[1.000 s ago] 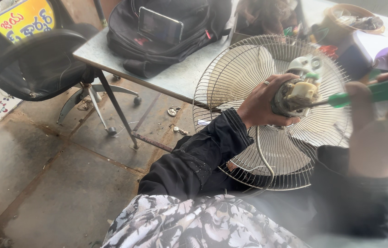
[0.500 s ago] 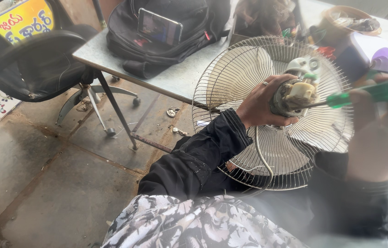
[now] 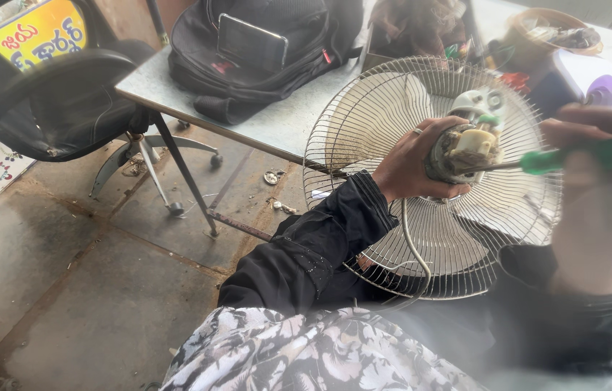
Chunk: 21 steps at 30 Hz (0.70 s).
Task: The person disassembles a table fan by removing the front grille and motor housing. They use a screwdriver to loosen screws and scissors to cut wires, then separate the motor from the fan assembly.
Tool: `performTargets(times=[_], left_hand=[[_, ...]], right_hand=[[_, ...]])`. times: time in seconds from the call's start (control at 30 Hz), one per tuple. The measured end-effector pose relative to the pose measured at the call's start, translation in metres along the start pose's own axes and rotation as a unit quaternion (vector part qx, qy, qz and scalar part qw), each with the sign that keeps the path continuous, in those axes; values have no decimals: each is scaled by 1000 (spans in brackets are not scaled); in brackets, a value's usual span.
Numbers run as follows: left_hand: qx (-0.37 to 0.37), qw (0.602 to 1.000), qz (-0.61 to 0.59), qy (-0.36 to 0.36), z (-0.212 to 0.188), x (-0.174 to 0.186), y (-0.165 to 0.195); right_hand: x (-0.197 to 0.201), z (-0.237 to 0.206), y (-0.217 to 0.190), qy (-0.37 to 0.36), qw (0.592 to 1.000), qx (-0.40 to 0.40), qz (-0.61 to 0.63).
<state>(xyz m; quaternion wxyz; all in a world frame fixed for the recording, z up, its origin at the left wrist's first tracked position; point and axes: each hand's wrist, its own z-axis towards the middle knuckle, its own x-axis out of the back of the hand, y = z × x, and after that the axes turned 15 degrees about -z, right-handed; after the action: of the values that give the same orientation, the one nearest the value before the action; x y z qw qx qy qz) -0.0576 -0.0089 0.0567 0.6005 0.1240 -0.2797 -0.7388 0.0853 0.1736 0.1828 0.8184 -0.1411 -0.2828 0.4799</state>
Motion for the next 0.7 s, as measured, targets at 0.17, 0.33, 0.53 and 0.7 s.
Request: performTargets(times=[0.17,0.33,0.53,0.7], left_hand=[[-11,1000,8,1,-2,-2,-1],[5,1000,8,-3,0,-1,-3],[-16,1000,16,0,0,-1,-3],[-4,1000,9,-3,-1,-1,-2]], right_hand=[[-8,-1,4,24,995,39,-85],[0,-9,10,30,969,72,-234],[-2,-14,24,39,998,-23,-38],[3,-14,21,28,976,-112,184]])
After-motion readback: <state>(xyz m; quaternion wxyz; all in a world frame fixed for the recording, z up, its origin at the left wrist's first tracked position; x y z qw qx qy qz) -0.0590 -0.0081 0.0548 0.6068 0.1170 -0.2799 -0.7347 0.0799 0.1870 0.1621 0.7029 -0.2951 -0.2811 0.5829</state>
